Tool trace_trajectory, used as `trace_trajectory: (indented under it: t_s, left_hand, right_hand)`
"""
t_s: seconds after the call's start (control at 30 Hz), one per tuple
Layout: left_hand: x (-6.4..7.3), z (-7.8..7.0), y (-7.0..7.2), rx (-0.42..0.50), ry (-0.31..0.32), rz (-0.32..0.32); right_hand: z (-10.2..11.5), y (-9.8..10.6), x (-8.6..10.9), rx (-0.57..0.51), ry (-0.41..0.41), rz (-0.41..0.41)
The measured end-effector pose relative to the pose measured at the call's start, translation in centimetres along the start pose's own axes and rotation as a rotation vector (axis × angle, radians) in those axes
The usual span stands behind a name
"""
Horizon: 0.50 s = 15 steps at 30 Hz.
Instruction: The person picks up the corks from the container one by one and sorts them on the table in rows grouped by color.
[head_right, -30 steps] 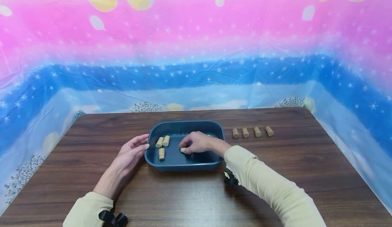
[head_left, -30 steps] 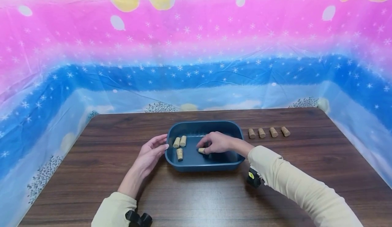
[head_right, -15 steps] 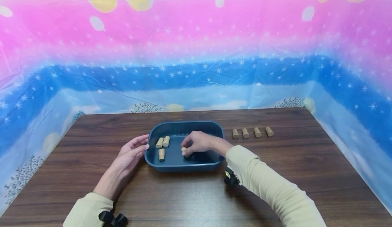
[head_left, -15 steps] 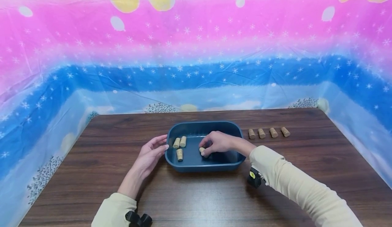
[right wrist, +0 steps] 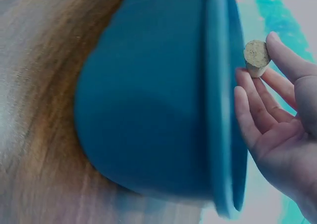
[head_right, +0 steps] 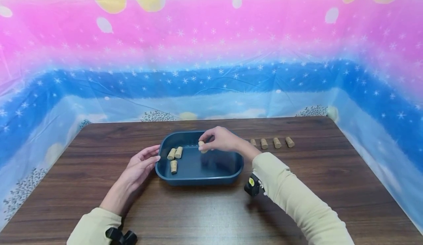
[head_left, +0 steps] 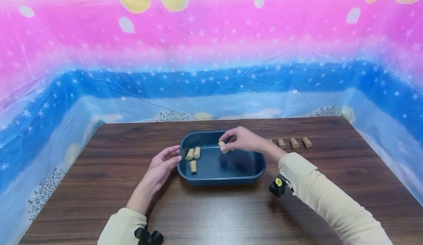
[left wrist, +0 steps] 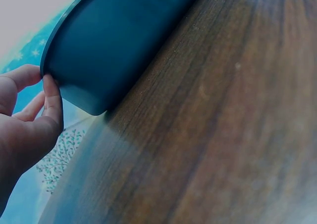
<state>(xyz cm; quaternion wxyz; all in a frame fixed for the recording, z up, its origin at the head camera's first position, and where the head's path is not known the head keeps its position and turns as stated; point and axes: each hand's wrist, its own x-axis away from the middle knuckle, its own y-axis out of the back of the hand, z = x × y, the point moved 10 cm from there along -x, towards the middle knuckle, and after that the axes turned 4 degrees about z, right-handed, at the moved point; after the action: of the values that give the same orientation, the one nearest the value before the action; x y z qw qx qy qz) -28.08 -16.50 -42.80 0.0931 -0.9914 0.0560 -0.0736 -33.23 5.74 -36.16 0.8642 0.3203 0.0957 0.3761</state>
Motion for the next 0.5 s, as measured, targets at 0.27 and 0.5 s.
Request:
trace_trajectory:
  t_s: [0.27, 0.5]
  left_hand:
    - [0.0, -0.1, 0.0, 0.007, -0.005, 0.001]
    - [0.0, 0.0, -0.1, 0.017, 0.0, 0.003]
  right_hand:
    - [0.0, 2.7, 1.5, -0.051, -0.012, -0.099]
    - [-1.3, 4.7, 3.1, -0.067, -0.066, -0.156]
